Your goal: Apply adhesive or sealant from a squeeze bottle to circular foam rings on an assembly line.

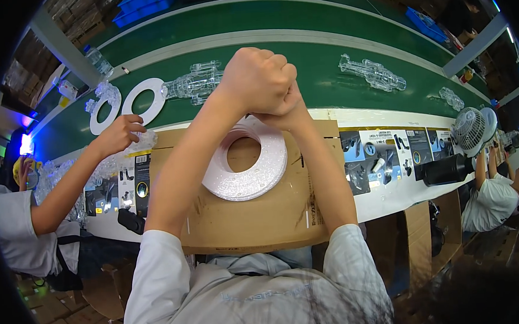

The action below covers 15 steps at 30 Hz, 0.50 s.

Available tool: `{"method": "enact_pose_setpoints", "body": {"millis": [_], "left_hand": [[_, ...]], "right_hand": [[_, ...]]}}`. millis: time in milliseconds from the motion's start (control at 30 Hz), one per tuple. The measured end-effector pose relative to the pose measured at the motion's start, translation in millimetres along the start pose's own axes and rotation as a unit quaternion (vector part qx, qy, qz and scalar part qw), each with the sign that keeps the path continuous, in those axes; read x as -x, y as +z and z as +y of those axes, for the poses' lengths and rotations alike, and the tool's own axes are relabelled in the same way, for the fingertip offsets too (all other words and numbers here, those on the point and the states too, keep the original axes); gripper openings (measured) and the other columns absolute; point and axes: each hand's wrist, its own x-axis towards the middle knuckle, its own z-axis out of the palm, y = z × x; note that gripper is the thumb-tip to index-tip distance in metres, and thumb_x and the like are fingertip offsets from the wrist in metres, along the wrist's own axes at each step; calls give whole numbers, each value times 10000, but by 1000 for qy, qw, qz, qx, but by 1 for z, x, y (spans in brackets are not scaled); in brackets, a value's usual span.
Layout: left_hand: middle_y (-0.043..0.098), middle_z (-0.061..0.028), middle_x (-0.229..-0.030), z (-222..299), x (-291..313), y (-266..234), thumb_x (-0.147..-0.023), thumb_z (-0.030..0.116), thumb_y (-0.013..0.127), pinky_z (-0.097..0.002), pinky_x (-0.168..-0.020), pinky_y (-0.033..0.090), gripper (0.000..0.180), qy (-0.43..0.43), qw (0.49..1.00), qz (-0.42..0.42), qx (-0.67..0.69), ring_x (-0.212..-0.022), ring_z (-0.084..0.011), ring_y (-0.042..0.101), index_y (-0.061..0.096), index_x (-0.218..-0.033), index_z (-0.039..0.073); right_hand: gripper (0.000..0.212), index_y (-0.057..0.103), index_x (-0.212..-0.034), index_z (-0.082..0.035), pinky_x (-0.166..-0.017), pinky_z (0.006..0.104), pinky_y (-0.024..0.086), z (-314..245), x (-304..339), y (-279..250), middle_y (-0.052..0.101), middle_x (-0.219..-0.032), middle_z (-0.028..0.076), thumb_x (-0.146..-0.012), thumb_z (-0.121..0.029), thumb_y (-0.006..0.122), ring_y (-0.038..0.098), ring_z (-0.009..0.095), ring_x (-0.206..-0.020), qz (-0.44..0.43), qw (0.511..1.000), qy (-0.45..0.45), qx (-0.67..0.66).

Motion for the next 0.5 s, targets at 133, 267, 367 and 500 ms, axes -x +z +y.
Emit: {"method": "enact_pose_setpoints", "body": {"millis": [133, 267, 367, 500], "left_hand": [[487, -50, -499, 1, -2, 4, -574, 201, 644, -337, -423, 439, 186, -1, 1000, 6, 15, -460, -225, 548, 499, -508, 104], [474, -38, -526, 0, 2, 2, -570, 179, 642, -340, -431, 427, 188, -13, 1000, 1, 6, -469, -224, 514, 474, -531, 104], [457, -30, -545, 3, -3, 2, -564, 177, 644, -333, -436, 412, 191, 15, 999, 28, 8, -481, -215, 501, 467, -541, 107], [435, -25, -554, 5, -15, 1, -556, 175, 642, -323, -439, 397, 205, 67, 997, 42, 6, -487, -207, 490, 449, -545, 109]], "right_hand": [[304, 648, -870, -40, -673, 321, 524, 2, 2, -4, 695, -852, 81, -615, -37, 814, 655, 205, -791, 8, 1000, 4, -5], [285, 636, -864, -30, -666, 320, 521, 1, 2, -1, 693, -842, 100, -633, -47, 802, 653, 219, -776, -5, 999, 33, -5], [251, 629, -860, -28, -665, 320, 521, 6, -2, -4, 694, -849, 114, -661, -50, 780, 652, 234, -770, 10, 999, 13, 30], [211, 633, -869, -34, -670, 325, 522, -1, -4, -6, 698, -874, 117, -697, -48, 754, 658, 246, -787, 46, 989, -35, 139]]}}
